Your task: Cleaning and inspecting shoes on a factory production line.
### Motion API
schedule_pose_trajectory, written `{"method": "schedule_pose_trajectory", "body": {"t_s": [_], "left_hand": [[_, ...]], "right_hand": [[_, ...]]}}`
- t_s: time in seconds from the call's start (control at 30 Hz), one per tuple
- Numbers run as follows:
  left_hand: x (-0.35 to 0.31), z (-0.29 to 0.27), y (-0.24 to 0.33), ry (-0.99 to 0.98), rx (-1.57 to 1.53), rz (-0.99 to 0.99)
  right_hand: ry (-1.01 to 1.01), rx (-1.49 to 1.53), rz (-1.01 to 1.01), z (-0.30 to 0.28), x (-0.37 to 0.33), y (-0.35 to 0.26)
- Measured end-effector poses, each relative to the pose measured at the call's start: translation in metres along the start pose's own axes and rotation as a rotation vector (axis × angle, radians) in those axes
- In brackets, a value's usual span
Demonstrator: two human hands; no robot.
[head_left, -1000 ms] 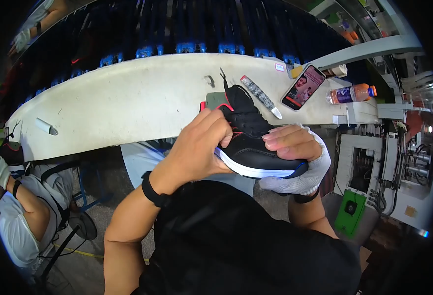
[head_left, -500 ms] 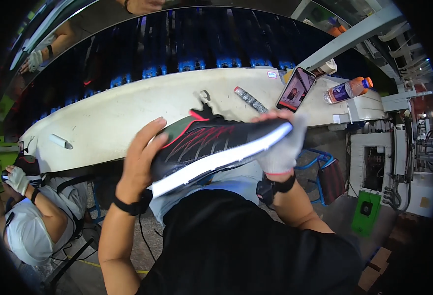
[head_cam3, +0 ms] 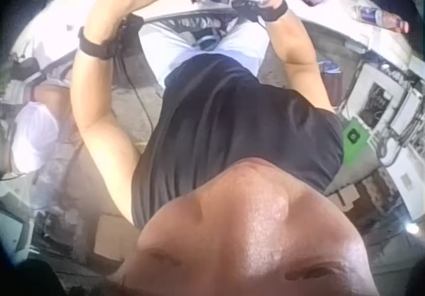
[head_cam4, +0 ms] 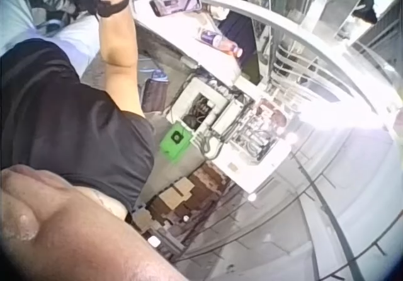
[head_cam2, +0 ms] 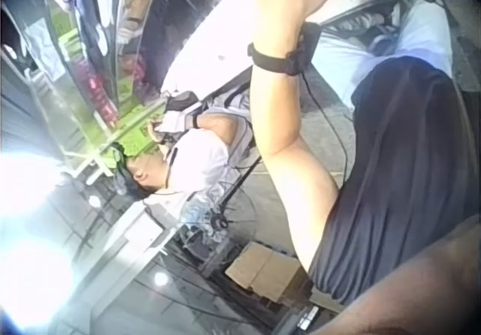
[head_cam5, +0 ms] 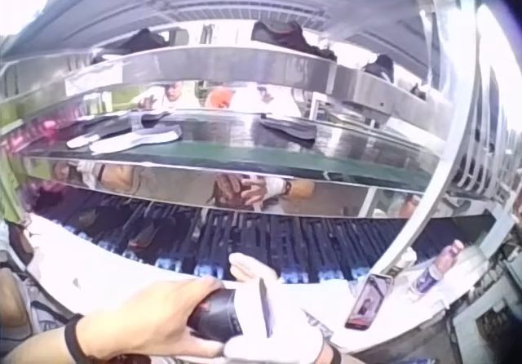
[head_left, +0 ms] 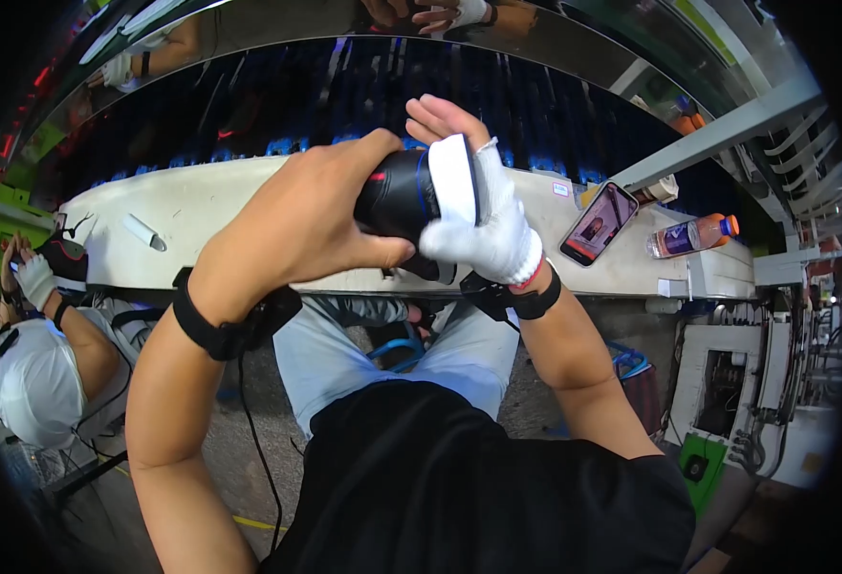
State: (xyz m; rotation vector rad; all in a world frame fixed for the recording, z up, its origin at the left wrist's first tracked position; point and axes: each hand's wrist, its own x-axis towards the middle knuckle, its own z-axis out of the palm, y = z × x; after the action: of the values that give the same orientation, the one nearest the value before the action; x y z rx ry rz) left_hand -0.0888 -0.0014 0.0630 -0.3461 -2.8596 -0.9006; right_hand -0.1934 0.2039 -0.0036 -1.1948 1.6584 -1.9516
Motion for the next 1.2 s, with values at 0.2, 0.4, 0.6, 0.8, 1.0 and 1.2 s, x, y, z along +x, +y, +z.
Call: {"method": "schedule_pose_trajectory", "body": {"t_s": [0.2, 0.4, 0.6, 0.8, 1.0, 1.2], "left_hand": [[0.007, 0.003, -0.020, -0.009, -0.081, -0.091], [0.020, -0.003, -0.027, -0.019, -0.111, -0.092], [0.040, -0.002, 0.013, -0.077, 0.072, -0.021], [0.038, 0.019, 0.042, -0.054, 0.175, 0.202], [0.026, 0.037, 0.070, 0.009, 0.290, 0.308], [0.023, 0.047, 0.078, 0.041, 0.370, 0.342]], "right_hand": [[0.458, 0.922, -0.275, 0.008, -0.001, 0.058], [0.302, 0.258, -0.194, 0.014, 0.005, 0.043], [0.297, 0.076, -0.106, -0.003, -0.009, 0.026], [0.440, 0.192, -0.008, -0.007, -0.038, -0.014], [0.523, 0.281, -0.279, -0.021, -0.065, -0.016], [0.401, 0.127, -0.155, -0.026, -0.077, -0.040]]}}
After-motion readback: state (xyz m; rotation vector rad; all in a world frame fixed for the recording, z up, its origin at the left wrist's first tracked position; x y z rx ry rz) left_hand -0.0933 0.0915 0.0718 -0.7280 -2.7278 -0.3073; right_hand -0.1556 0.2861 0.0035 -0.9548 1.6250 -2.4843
